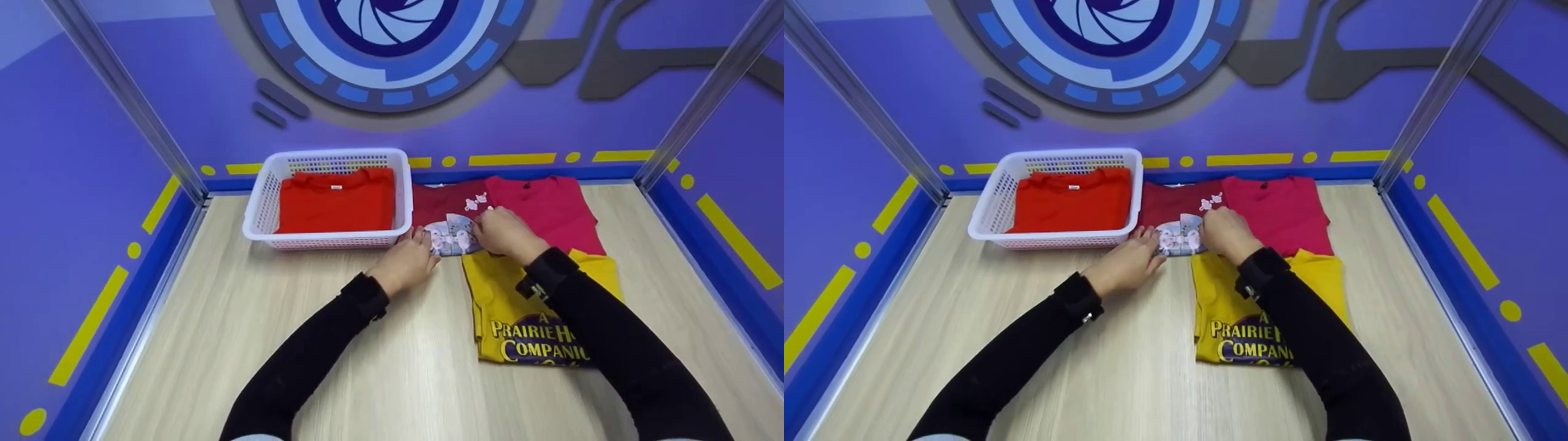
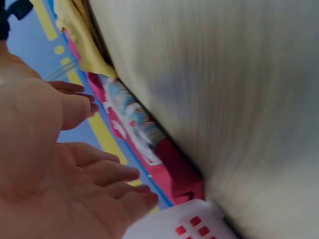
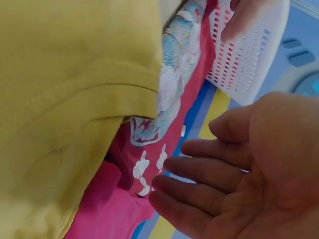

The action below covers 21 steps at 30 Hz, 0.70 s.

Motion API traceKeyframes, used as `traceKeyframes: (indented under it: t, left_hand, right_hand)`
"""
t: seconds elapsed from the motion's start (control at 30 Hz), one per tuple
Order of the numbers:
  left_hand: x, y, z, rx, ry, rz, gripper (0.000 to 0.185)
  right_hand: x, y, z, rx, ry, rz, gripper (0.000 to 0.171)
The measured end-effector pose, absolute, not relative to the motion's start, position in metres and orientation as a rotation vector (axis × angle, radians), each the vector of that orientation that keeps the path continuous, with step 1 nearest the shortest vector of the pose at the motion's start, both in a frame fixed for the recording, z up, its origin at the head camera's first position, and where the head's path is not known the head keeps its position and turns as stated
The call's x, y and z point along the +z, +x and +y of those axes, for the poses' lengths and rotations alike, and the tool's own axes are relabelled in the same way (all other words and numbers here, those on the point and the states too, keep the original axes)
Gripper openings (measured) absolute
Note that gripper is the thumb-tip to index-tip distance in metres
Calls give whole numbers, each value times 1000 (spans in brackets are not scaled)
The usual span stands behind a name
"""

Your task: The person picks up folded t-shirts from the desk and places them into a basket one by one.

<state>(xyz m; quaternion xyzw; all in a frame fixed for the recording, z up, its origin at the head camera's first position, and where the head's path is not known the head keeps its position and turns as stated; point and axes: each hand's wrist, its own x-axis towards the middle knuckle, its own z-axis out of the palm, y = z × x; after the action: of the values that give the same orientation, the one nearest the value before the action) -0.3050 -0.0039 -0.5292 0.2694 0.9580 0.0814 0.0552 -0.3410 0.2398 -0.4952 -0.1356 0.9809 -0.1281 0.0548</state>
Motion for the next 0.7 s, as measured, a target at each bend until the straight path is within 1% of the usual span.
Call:
traceKeyframes:
  t: [0.07,0.1,0.2,0.3,0.33,0.4,0.53,0.7]
  left_hand:
    - [-535,-311,2,214,756,2907,71]
    - [-544,-316,5,207,730,2921,71]
    - [-552,-319,13,182,662,2922,73]
    - [-553,-318,20,138,621,2948,75]
    - [-547,-316,22,102,613,2951,76]
    - [-549,-317,27,37,593,2981,78]
    - [-550,-321,32,-114,616,2987,79]
    - [-545,-323,30,-133,684,2945,77]
  right_hand:
    - [-498,-344,239,-329,-399,2953,37]
    - [-500,-345,239,-302,-395,2935,38]
    - [-504,-347,238,-269,-357,2884,36]
    - [-507,-349,237,-217,-326,2913,33]
    - [-508,-350,237,-200,-315,2916,33]
    - [-509,-352,235,-131,-347,2926,32]
    - [-514,-357,227,-47,-446,2903,30]
    - [-516,-359,214,-21,-505,2942,26]
